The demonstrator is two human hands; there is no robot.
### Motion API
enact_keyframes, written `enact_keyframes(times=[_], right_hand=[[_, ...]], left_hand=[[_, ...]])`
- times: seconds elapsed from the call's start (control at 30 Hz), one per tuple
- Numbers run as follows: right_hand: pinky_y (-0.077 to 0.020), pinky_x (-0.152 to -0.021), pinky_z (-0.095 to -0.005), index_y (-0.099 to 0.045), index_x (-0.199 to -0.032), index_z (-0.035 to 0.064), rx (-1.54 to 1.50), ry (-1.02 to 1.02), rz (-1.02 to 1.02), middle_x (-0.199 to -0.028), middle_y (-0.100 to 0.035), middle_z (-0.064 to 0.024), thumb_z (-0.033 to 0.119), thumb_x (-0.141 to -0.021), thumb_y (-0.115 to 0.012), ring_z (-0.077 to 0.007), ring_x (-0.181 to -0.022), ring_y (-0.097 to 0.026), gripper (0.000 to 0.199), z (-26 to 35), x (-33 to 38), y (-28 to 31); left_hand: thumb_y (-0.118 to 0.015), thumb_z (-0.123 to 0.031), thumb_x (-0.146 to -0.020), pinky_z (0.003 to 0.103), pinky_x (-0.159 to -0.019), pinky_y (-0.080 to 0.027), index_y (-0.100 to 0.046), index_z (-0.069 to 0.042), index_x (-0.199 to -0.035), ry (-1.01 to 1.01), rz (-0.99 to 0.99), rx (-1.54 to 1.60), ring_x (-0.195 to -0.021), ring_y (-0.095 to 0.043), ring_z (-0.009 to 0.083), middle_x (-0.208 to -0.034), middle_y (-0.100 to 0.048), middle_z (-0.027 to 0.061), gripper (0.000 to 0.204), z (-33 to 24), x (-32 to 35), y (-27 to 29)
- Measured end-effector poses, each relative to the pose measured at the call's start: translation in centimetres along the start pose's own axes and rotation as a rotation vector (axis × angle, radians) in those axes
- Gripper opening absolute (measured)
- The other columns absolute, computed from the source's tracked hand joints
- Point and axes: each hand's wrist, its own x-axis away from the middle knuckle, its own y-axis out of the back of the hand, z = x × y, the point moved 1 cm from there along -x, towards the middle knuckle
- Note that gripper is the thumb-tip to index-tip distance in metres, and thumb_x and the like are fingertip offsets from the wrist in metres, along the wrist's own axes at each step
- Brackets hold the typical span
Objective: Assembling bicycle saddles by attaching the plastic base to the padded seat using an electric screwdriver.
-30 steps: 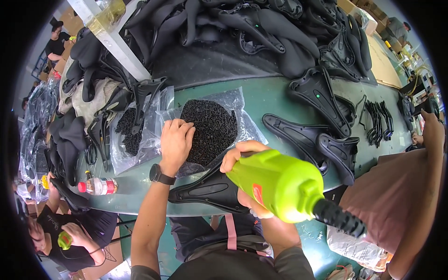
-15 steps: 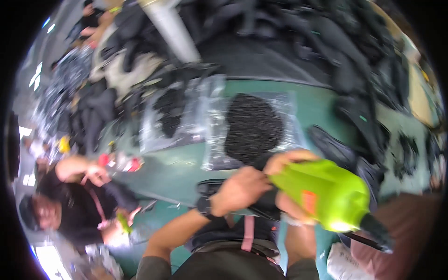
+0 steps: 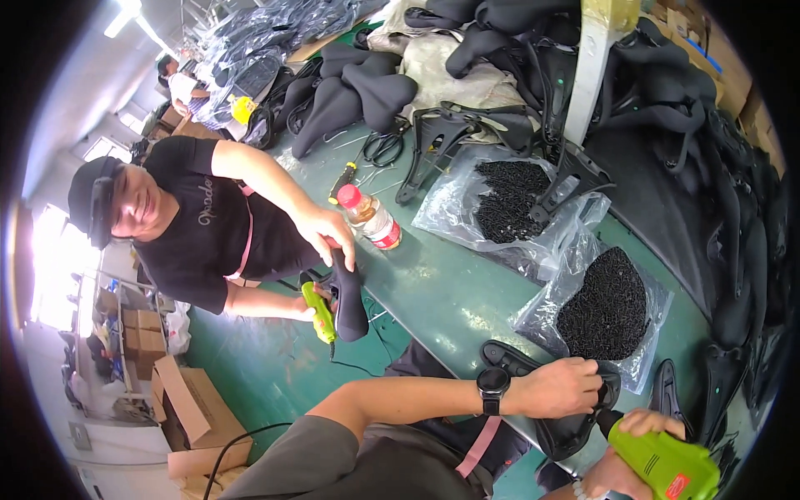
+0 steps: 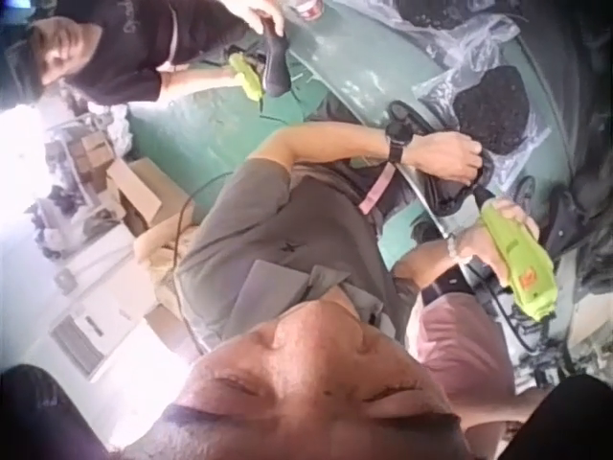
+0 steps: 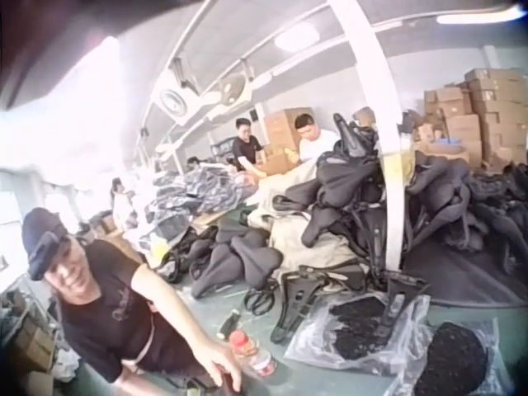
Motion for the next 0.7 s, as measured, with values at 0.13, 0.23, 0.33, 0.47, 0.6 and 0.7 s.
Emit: enact_keyframes(times=[0.13, 0.23, 0.33, 0.47, 0.6, 0.7], right_hand=[[-0.0361, -0.067, -0.0303, -0.037, -0.128, -0.0037, 0.091, 0.087, -0.136, -0.078, -0.042, -0.005, 0.094, -0.054, -0.056, -0.0171, -0.066, -0.042, 0.124, 0.7, 0.8, -1.6], [-0.0363, -0.067, -0.0306, -0.036, -0.129, -0.0043, 0.054, 0.101, -0.07, -0.079, -0.042, -0.0047, 0.093, -0.055, -0.056, -0.0167, -0.067, -0.042, 0.124, 1.2, 0.9, -1.2], [-0.036, -0.066, -0.03, -0.036, -0.129, -0.0044, 0.05, 0.11, -0.048, -0.079, -0.042, -0.0045, 0.093, -0.055, -0.056, -0.0162, -0.067, -0.041, 0.124, 1.1, 0.8, 0.5], [-0.0371, -0.076, -0.0427, -0.043, -0.125, 0.018, -0.135, 0.175, 0.26, -0.094, -0.053, -0.0124, 0.085, -0.075, -0.046, -0.0257, -0.085, -0.046, 0.084, 2.1, 0.8, 0.9], [-0.035, -0.065, -0.0288, -0.037, -0.128, -0.0041, 0.075, 0.172, -0.218, -0.079, -0.042, -0.0043, 0.093, -0.055, -0.057, -0.0155, -0.066, -0.041, 0.124, 3.0, 1.0, 0.3], [-0.0361, -0.064, -0.0293, -0.039, -0.129, -0.0034, 0.066, 0.195, -0.238, -0.078, -0.044, -0.005, 0.093, -0.056, -0.056, -0.0162, -0.065, -0.041, 0.122, 4.0, 1.0, 0.2]], left_hand=[[-0.061, -0.026, -0.08, 0.032, -0.074, -0.04, -0.06, -0.01, -0.074, -0.172, 0.046, -0.075, -0.084, -0.05, 0.0208, -0.081, -0.052, 0.003, 0.017, -0.4, -0.3, -0.7], [-0.058, -0.023, -0.079, 0.032, -0.074, -0.039, -0.061, -0.01, -0.07, -0.233, 0.029, -0.209, -0.084, -0.05, 0.021, -0.08, -0.053, 0.0032, 0.017, -1.4, -0.6, -0.4], [-0.057, -0.023, -0.08, 0.032, -0.073, -0.039, -0.061, -0.009, -0.069, -0.249, -0.003, -0.301, -0.083, -0.05, 0.0208, -0.08, -0.053, 0.0037, 0.018, -2.0, -1.2, -0.3], [-0.059, -0.026, -0.079, 0.033, -0.075, -0.041, -0.061, -0.007, -0.075, -0.264, 0.126, -0.178, -0.084, -0.051, 0.0225, -0.081, -0.054, 0.0049, 0.02, -2.3, -2.0, 0.3], [-0.07, -0.033, -0.074, 0.038, -0.081, -0.043, -0.063, -0.002, -0.094, 0.121, 0.0, -0.137, -0.095, -0.053, 0.0271, -0.094, -0.057, 0.0088, 0.037, 2.4, -5.6, 3.5], [-0.07, -0.03, -0.076, 0.039, -0.08, -0.045, -0.065, -0.004, -0.091, 0.344, -0.032, -0.526, -0.097, -0.053, 0.0276, -0.096, -0.058, 0.0097, 0.031, 9.0, -6.2, 1.1]])
